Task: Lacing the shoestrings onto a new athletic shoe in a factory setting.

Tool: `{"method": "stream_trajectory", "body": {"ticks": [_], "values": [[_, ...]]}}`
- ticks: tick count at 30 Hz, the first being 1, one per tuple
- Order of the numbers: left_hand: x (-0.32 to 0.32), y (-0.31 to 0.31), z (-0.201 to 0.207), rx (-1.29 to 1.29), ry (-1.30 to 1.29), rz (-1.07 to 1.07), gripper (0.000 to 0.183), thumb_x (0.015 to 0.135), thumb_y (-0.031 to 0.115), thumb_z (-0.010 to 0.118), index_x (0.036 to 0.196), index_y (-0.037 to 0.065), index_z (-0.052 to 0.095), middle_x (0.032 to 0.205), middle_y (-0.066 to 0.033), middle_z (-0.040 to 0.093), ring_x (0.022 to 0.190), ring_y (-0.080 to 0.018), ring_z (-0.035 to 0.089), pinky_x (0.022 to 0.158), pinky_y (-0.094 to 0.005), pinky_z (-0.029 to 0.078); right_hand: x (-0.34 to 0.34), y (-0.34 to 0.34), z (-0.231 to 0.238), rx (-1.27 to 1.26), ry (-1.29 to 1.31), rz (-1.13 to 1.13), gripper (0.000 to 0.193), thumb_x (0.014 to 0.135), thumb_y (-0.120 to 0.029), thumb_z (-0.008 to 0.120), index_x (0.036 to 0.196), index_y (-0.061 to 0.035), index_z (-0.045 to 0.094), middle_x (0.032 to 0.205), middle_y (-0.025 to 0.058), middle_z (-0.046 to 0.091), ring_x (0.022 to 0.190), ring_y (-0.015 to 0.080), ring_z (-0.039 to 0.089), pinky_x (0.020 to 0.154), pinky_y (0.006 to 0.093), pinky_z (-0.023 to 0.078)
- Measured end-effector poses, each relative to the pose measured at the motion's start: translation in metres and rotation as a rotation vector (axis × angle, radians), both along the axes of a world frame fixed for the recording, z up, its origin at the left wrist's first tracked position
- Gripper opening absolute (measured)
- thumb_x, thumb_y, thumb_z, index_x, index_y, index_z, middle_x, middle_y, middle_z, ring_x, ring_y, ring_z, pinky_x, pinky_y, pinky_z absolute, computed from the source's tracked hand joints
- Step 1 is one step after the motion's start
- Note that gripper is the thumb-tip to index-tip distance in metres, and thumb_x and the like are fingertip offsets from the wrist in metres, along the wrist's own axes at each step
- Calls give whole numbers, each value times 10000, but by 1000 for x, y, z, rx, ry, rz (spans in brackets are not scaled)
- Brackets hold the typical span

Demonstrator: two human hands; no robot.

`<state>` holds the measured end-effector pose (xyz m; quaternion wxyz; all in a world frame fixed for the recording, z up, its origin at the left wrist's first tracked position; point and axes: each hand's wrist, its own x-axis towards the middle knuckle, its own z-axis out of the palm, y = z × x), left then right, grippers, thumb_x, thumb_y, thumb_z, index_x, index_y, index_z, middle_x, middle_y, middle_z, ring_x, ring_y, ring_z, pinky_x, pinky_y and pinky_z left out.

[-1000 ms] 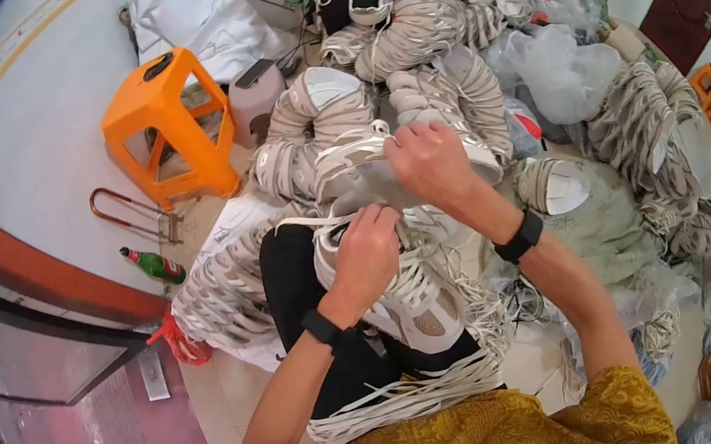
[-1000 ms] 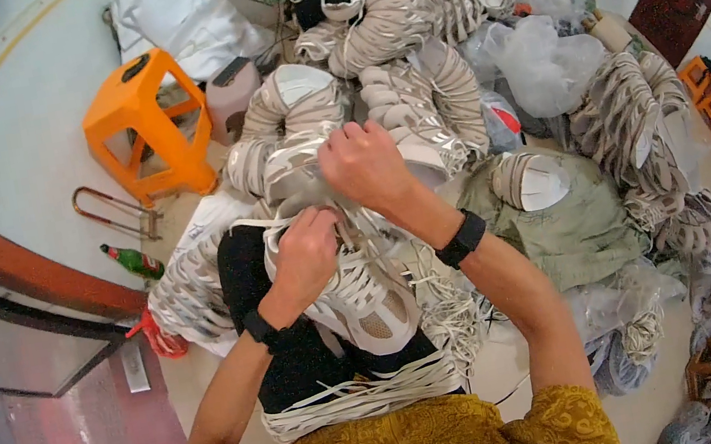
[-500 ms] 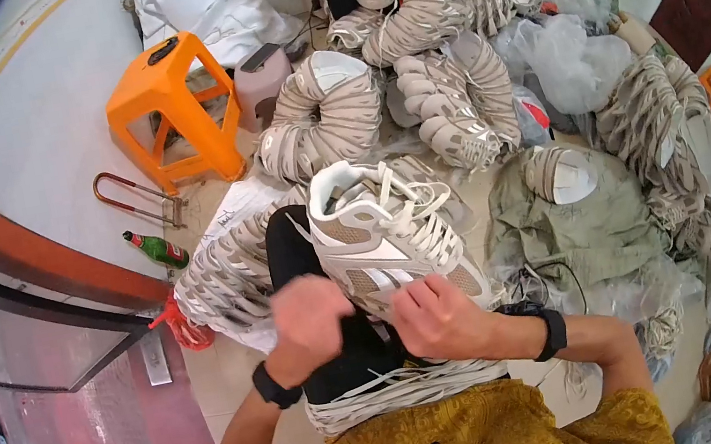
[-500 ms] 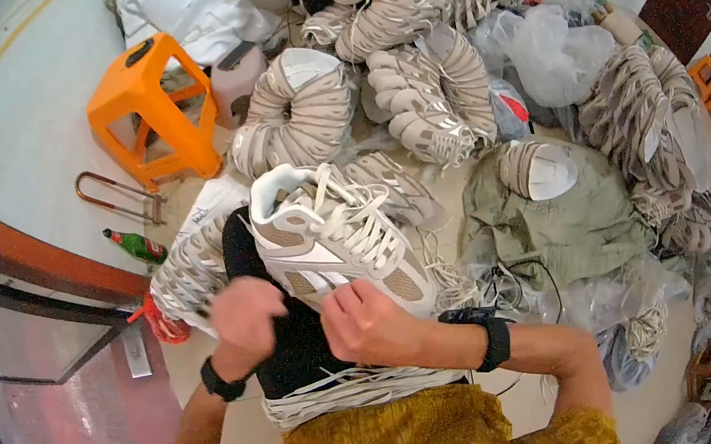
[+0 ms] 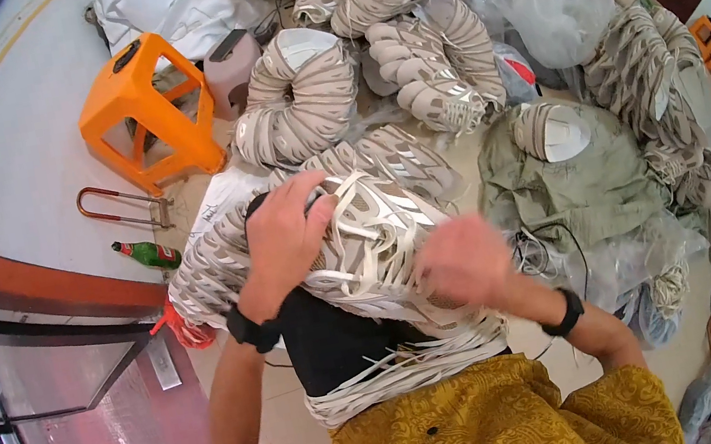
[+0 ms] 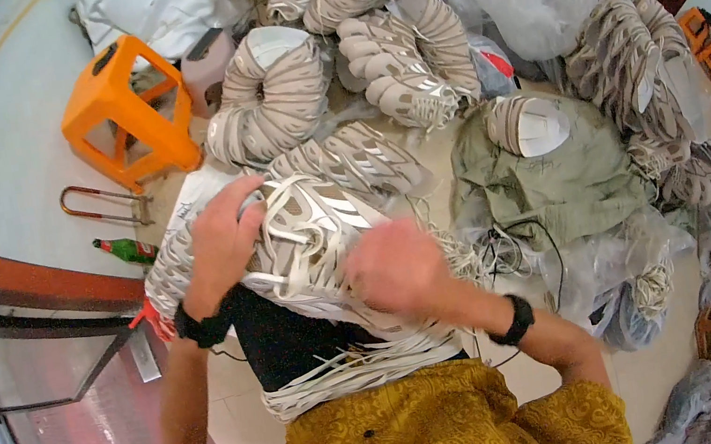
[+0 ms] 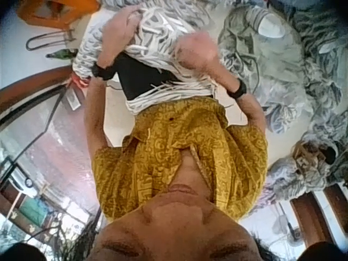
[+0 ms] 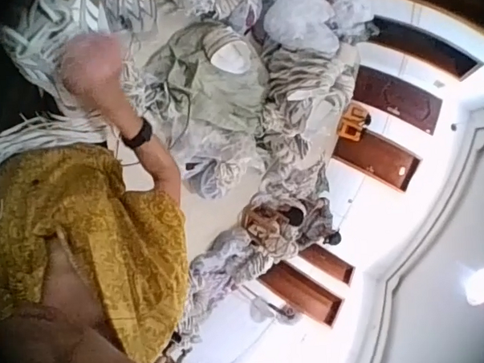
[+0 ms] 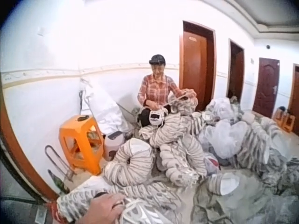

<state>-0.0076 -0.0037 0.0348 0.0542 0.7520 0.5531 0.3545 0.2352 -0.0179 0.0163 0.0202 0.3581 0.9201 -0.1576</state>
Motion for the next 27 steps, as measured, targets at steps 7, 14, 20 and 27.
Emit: {"method": "stream_trajectory", "body": {"ticks": [7,14,20,27], "values": [[-9,18,2,-458,-199,209,251,803,220,552,953,21,581,844,-148,616,787,-278,601,705,-327,451,3,66,-81,-1139,1118,-636,311,784,-237,550,995,-14,599,878,36,612,750,144,551,683,256,432],[-14,17,25,-235,-28,-48,223,770,92,564,975,7,582,900,-131,622,825,-199,596,740,-278,444,-17,63,-69,-1252,1290,-472,261,787,-103,519,991,41,594,886,83,617,751,98,574,657,209,450],[7,21,17,-162,51,-139,208,780,81,526,965,-3,572,914,-146,597,843,-284,576,745,-309,442,-34,68,-68,-1606,1296,-480,203,771,-31,540,955,41,586,853,86,627,665,99,597,589,219,489],[1,12,6,-199,-117,-83,207,818,110,492,967,-8,576,911,-152,599,832,-289,577,745,-326,448,-34,60,-78,-1482,1440,-423,195,797,-112,533,920,26,595,776,73,630,652,106,601,578,212,485]]}}
